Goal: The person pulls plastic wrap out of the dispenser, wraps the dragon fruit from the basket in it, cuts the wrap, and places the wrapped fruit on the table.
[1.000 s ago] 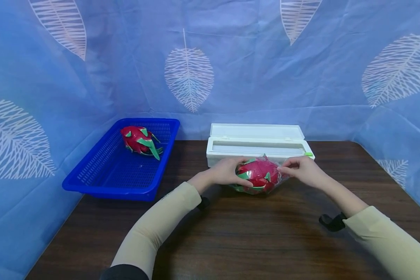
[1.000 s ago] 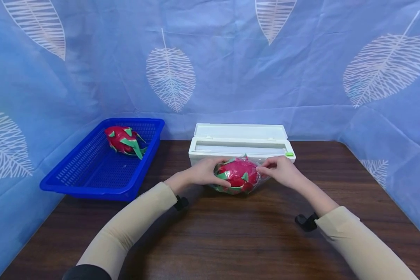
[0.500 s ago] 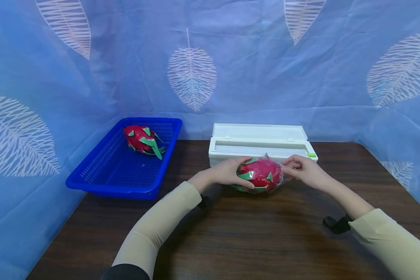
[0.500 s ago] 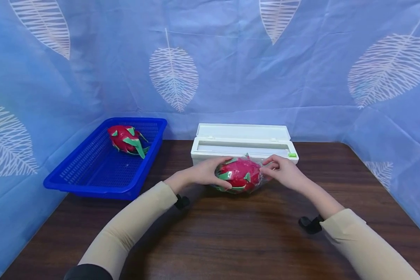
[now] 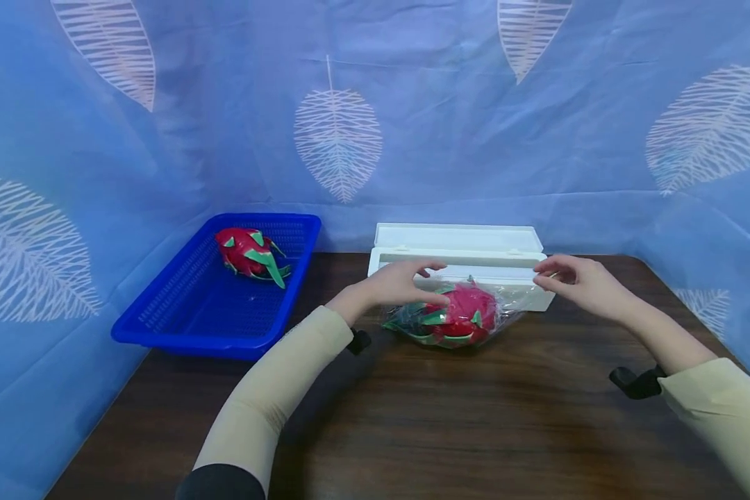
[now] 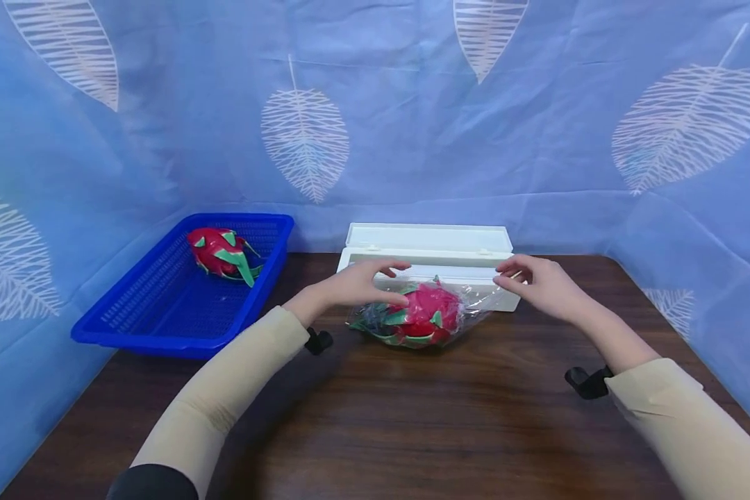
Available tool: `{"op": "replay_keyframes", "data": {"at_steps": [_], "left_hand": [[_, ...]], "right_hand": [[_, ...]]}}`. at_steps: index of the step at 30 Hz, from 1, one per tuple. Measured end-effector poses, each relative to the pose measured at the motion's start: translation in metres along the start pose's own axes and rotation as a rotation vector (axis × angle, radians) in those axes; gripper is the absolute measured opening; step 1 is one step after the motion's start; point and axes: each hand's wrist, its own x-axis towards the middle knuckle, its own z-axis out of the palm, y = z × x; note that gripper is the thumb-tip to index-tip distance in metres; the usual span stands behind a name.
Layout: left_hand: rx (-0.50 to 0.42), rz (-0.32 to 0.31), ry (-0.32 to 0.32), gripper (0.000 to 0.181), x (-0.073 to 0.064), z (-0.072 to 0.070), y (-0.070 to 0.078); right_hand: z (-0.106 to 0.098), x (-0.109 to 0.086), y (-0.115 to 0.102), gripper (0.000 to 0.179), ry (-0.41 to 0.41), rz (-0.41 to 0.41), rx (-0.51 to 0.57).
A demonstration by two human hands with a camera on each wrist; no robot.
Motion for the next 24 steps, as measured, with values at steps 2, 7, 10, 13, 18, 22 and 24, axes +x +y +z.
{"op": "replay_keyframes", "data": {"at_steps": [2, 7, 10, 13, 18, 22, 24], "left_hand": [[-0.002, 0.026, 0.026, 0.073, 0.008, -0.008, 0.003], [0.019, 0.079, 0.055, 0.062, 0.035, -0.02, 0.018], [0.039, 0.095, 0.049, 0.059, 0.051, -0.023, 0.03], [0.05, 0.119, 0.041, 0.058, 0.067, -0.021, 0.04], [0.09, 0.133, 0.015, 0.057, 0.089, -0.015, 0.051], [0.1, 0.113, 0.005, 0.055, 0.102, -0.011, 0.058], [0.095, 0.095, -0.007, 0.053, 0.107, -0.009, 0.06]], "right_hand": [[-0.01, 0.001, 0.005, 0.035, 0.029, 0.022, -0.026], [-0.018, 0.004, 0.024, 0.05, 0.042, 0.118, -0.016], [-0.01, 0.007, 0.036, 0.067, 0.002, 0.193, -0.001], [0.002, 0.012, 0.046, 0.084, -0.048, 0.255, 0.019], [0.02, 0.018, 0.055, 0.097, -0.075, 0.286, 0.067], [0.028, 0.02, 0.061, 0.097, -0.081, 0.272, 0.114], [0.031, 0.02, 0.065, 0.097, -0.096, 0.269, 0.123]]}}
